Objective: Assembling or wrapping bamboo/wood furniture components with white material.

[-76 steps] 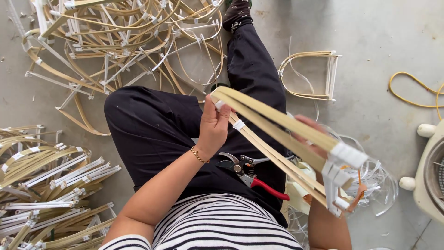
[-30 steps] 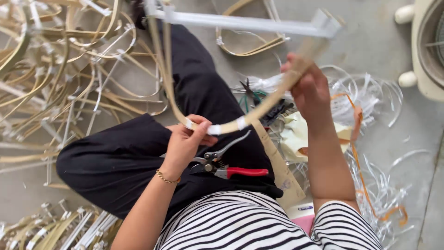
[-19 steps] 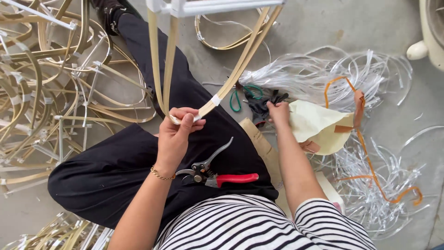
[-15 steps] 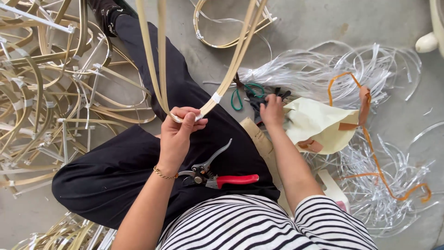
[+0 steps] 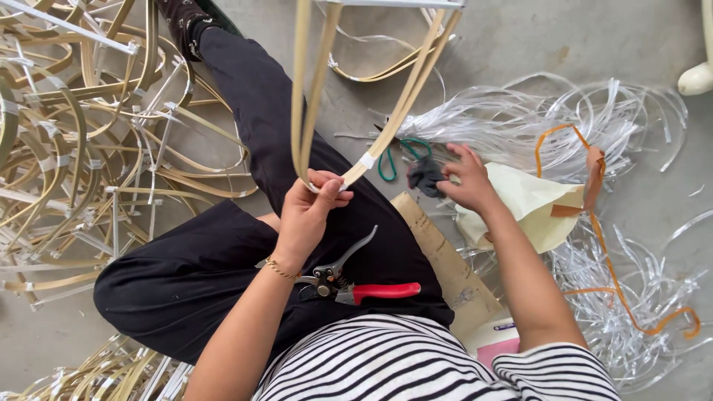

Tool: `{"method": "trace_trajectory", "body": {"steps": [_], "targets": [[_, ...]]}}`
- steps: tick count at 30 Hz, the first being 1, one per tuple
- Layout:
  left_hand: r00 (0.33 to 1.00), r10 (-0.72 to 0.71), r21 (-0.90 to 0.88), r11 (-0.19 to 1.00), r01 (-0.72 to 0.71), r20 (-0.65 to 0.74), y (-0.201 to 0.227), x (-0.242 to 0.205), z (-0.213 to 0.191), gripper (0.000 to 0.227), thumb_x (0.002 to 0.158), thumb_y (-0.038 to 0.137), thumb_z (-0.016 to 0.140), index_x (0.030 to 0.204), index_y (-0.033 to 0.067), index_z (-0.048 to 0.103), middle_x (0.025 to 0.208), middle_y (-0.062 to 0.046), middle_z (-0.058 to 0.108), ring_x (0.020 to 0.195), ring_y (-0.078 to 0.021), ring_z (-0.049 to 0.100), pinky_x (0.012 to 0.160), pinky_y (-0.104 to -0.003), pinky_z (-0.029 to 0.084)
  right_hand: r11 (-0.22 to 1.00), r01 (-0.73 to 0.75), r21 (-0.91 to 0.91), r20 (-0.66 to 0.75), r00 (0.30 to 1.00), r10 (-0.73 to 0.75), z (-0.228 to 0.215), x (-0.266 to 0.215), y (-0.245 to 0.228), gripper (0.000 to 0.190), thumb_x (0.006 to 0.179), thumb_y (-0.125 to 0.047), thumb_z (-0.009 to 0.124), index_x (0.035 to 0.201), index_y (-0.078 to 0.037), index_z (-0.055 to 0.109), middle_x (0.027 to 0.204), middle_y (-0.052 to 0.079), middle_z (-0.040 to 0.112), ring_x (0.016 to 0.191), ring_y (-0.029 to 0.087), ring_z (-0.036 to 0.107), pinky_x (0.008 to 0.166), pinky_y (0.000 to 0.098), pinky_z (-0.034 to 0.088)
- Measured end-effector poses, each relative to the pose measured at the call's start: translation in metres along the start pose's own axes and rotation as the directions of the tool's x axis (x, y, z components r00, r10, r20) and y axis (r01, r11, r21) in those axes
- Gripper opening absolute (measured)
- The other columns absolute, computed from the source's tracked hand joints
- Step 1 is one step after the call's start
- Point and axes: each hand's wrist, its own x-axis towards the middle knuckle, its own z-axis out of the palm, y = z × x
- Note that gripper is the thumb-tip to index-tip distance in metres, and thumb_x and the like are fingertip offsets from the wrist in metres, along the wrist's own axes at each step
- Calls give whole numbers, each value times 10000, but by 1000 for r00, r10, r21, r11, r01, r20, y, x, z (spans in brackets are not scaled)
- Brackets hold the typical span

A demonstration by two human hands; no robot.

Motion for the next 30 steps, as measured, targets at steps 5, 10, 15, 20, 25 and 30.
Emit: {"method": "trace_trajectory", "body": {"steps": [5, 10, 15, 20, 25, 30], "targets": [[999, -19, 54, 998, 18, 28, -11, 12, 17, 196, 1035, 185, 638, 1059, -9, 621, 1075, -84, 670, 916, -156, 726, 810, -282, 626, 748, 214, 628, -154, 977, -150, -34, -12, -6, 216, 785, -197, 691, 865, -15, 608, 1718, 135, 340, 1628, 368, 154, 1284, 501, 153], [999, -32, 76, 997, 31, 22, -13, 14, 14, 203, 1032, 199, 642, 1041, -3, 630, 1027, -65, 674, 898, -143, 726, 796, -273, 622, 80, 232, 969, -226, 971, -78, -66, -3, -91, 382, 764, -178, 643, 1049, 65, 721, 1685, 101, 364, 1447, 381, 327, 1226, 548, 245], [998, -55, -9, 998, 55, -14, -17, 16, 13, 183, 1015, 187, 649, 1022, 6, 623, 982, -55, 682, 862, -141, 732, 781, -281, 626, -458, 100, 883, -152, 985, -78, -46, 20, -91, 372, 881, -313, 622, 1043, 18, 671, 1123, 127, 564, 1240, 332, 667, 1217, 592, 428], [999, -6, 99, 995, 9, -35, -7, 8, 21, 160, 1003, 172, 669, 1012, 13, 650, 941, -24, 697, 855, -102, 715, 779, -256, 610, -401, 36, 916, -74, 994, -80, -45, 16, -103, 377, 971, -293, 639, 1244, -35, 622, 1148, 96, 575, 1001, 269, 665, 981, 575, 478], [995, 98, 266, 960, -91, -13, 3, 2, 32, 155, 990, 171, 717, 973, 19, 686, 817, 12, 680, 779, -48, 624, 715, -220, 530, 616, 283, 735, -164, 956, -244, -42, 25, -142, 623, 855, -60, 668, 1457, -162, 548, 1212, 114, 577, 959, 272, 631, 799, 496, 513], [993, -14, 474, 878, 67, -116, 25, -5, 44, 240, 951, 241, 742, 869, 26, 676, 717, 0, 640, 625, -46, 622, 563, -238, 514, 910, 87, -405, -81, 988, -131, -89, 72, -137, 549, 974, -113, 607, 1449, -384, 558, 1324, 128, 599, 1076, 361, 684, 858, 478, 581]]}}
